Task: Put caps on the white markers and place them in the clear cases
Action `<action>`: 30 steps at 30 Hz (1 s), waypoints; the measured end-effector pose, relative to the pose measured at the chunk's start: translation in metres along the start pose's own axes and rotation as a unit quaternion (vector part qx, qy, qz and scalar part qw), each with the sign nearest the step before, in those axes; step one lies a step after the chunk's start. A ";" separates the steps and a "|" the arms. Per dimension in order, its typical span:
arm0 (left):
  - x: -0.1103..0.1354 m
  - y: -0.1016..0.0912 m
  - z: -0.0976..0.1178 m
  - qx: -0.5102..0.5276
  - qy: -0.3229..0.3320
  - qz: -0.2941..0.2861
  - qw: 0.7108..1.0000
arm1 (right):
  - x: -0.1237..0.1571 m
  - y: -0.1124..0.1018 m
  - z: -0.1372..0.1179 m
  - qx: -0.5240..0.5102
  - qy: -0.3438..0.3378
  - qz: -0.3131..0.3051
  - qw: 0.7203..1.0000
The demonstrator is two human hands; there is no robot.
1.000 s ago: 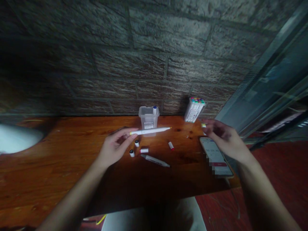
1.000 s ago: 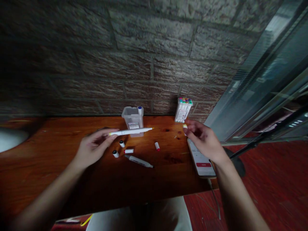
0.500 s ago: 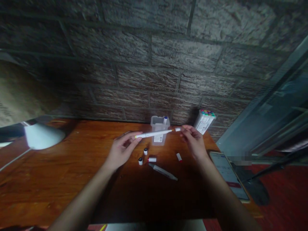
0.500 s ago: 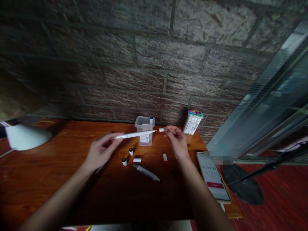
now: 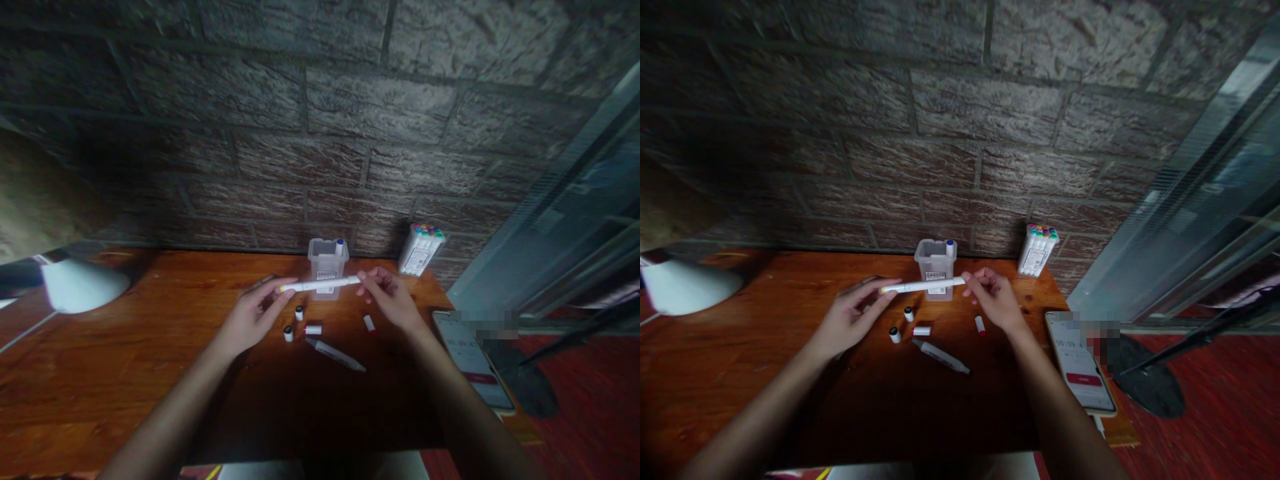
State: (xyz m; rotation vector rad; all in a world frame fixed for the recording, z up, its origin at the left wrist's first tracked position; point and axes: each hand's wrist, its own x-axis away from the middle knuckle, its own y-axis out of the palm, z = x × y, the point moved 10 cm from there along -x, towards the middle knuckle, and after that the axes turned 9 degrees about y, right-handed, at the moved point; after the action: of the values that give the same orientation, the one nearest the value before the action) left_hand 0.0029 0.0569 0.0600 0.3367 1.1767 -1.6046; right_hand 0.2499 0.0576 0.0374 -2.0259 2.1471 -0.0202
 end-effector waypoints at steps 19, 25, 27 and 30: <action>0.014 0.048 0.023 -0.074 0.044 -0.166 0.982 | 0.010 0.011 0.009 0.150 0.052 0.049 0.986; 0.013 0.039 0.023 -0.101 0.038 -0.122 0.987 | 0.009 0.019 -0.003 0.131 0.023 0.069 0.989; 0.013 0.038 0.023 -0.097 0.034 -0.124 0.987 | 0.009 0.022 -0.002 0.124 0.011 0.060 0.990; 0.013 0.040 0.024 -0.094 0.040 -0.136 0.985 | 0.010 0.020 0.008 0.109 0.016 0.075 0.991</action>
State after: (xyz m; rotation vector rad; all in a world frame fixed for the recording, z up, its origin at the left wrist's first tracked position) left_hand 0.0407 0.0319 0.0416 0.1226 1.4736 -1.7085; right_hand 0.2308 0.0495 0.0256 -1.7527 2.2028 -0.2553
